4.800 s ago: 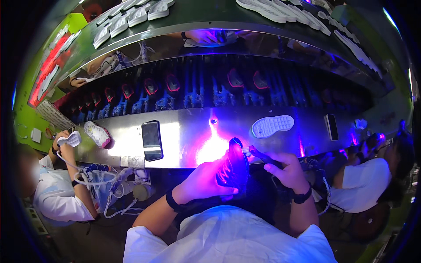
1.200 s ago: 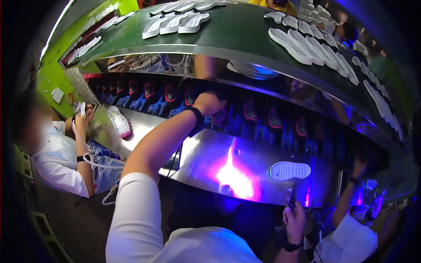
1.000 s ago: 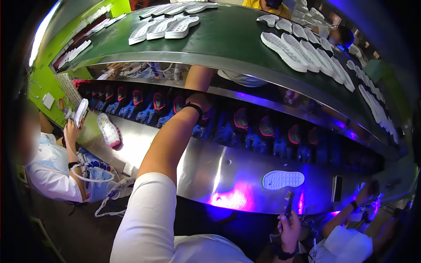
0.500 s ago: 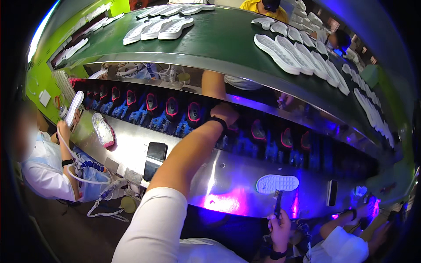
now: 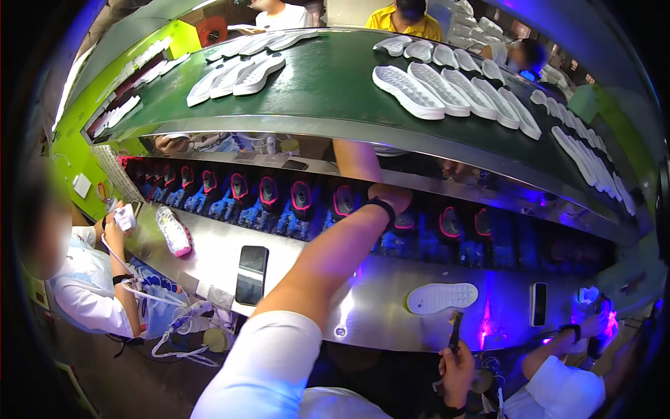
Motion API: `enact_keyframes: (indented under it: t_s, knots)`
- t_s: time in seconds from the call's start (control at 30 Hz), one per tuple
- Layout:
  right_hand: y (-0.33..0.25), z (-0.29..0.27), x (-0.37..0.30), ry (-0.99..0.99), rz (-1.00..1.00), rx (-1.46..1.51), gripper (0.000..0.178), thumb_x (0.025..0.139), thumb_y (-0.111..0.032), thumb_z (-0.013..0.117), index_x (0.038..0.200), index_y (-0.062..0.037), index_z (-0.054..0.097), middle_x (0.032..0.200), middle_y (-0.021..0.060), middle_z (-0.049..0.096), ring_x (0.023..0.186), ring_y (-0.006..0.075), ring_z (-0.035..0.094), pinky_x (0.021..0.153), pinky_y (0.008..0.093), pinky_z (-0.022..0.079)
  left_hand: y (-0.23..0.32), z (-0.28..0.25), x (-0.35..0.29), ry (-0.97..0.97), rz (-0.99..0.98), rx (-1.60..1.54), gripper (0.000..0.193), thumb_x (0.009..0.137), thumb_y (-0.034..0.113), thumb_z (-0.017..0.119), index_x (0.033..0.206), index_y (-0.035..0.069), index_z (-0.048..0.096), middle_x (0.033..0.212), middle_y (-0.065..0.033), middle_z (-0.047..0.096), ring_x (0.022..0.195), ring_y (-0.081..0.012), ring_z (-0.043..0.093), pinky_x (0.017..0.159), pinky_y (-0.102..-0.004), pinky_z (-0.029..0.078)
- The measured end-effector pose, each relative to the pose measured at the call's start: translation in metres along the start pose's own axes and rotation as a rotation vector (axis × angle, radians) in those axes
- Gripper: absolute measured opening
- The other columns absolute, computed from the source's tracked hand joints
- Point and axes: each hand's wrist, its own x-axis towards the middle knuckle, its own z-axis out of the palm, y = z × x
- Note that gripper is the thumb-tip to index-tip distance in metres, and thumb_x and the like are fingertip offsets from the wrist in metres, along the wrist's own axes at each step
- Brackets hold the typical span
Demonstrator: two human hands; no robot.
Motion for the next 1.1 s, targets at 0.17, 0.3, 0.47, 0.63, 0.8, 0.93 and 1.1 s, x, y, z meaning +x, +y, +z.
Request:
enact_keyframes:
  t_s: [0.17, 0.3, 0.47, 0.63, 0.8, 0.93, 1.1]
  knots:
    - [-0.004, -0.006, -0.024, 0.075, -0.006, 0.022, 0.036, 0.101, -0.005, 0.062, 0.136, 0.0011, 0.056, 0.088, 0.0080, 0.066, 0.058, 0.0071, 0.053, 0.049, 0.0222, 0.041, 0.024, -0.006, -0.005, -0.297, -0.324, -0.084, 0.040, 0.097, 0.035, 0.058, 0.127, 0.011, 0.070, 0.132, -0.0157, 0.069, 0.122, -0.0328, 0.067, 0.098, -0.0458, 0.057]
    - [0.004, -0.024, -0.028, 0.011, 0.020, -0.030, 0.036, 0.101, -0.007, 0.061, 0.137, -0.0014, 0.057, 0.087, 0.0048, 0.068, 0.060, 0.0055, 0.053, 0.050, 0.0216, 0.042, 0.003, -0.034, -0.033, -0.358, -0.111, -0.104, 0.042, 0.084, 0.040, 0.066, 0.107, 0.006, 0.078, 0.103, -0.0198, 0.077, 0.099, -0.0343, 0.076, 0.086, -0.0463, 0.060]
    - [0.013, -0.029, -0.030, 0.011, -0.068, -0.020, 0.039, 0.102, -0.009, 0.061, 0.140, -0.0037, 0.058, 0.086, 0.0001, 0.067, 0.062, 0.0031, 0.050, 0.055, 0.0205, 0.041, -0.002, -0.117, -0.175, -0.746, 0.332, 0.081, 0.051, 0.082, 0.047, 0.067, 0.108, 0.003, 0.072, 0.090, -0.0213, 0.074, 0.088, -0.0362, 0.074, 0.077, -0.0496, 0.059]
    - [-0.006, -0.008, -0.015, -0.056, -0.170, -0.011, 0.043, 0.101, -0.008, 0.063, 0.143, -0.0005, 0.057, 0.092, 0.0014, 0.066, 0.070, 0.0062, 0.056, 0.066, 0.0230, 0.047, -0.018, -0.094, -0.317, -0.199, 1.030, 0.490, 0.039, 0.084, 0.030, 0.065, 0.106, -0.003, 0.065, 0.086, -0.0129, 0.065, 0.080, -0.0275, 0.066, 0.074, -0.0455, 0.052]
    - [-0.036, 0.016, -0.025, -0.126, -0.228, 0.009, 0.043, 0.100, -0.008, 0.065, 0.142, 0.0016, 0.058, 0.100, 0.0040, 0.067, 0.080, 0.0098, 0.062, 0.077, 0.0262, 0.052, -0.032, -0.082, -0.338, -0.131, 1.185, 0.243, 0.036, 0.083, 0.025, 0.067, 0.106, -0.003, 0.065, 0.082, -0.0085, 0.064, 0.078, -0.0238, 0.066, 0.076, -0.0382, 0.051]
    - [-0.043, 0.036, -0.036, -0.181, -0.270, -0.065, 0.040, 0.099, -0.009, 0.067, 0.138, 0.0012, 0.062, 0.101, 0.0042, 0.069, 0.082, 0.0094, 0.064, 0.078, 0.0258, 0.052, -0.049, -0.146, -0.321, 0.066, 0.918, -0.103, 0.053, 0.080, 0.029, 0.080, 0.121, -0.001, 0.063, 0.103, -0.0136, 0.069, 0.093, -0.0302, 0.069, 0.086, -0.0424, 0.054]
    - [-0.021, 0.058, -0.036, -0.266, -0.273, -0.289, 0.039, 0.096, -0.007, 0.069, 0.135, -0.0033, 0.066, 0.105, 0.0102, 0.076, 0.089, 0.0123, 0.069, 0.084, 0.0302, 0.054, -0.069, -0.129, -0.378, 0.157, 0.540, -0.378, 0.078, 0.073, 0.036, 0.086, 0.134, 0.000, 0.054, 0.126, -0.0194, 0.064, 0.115, -0.0376, 0.065, 0.103, -0.0510, 0.050]
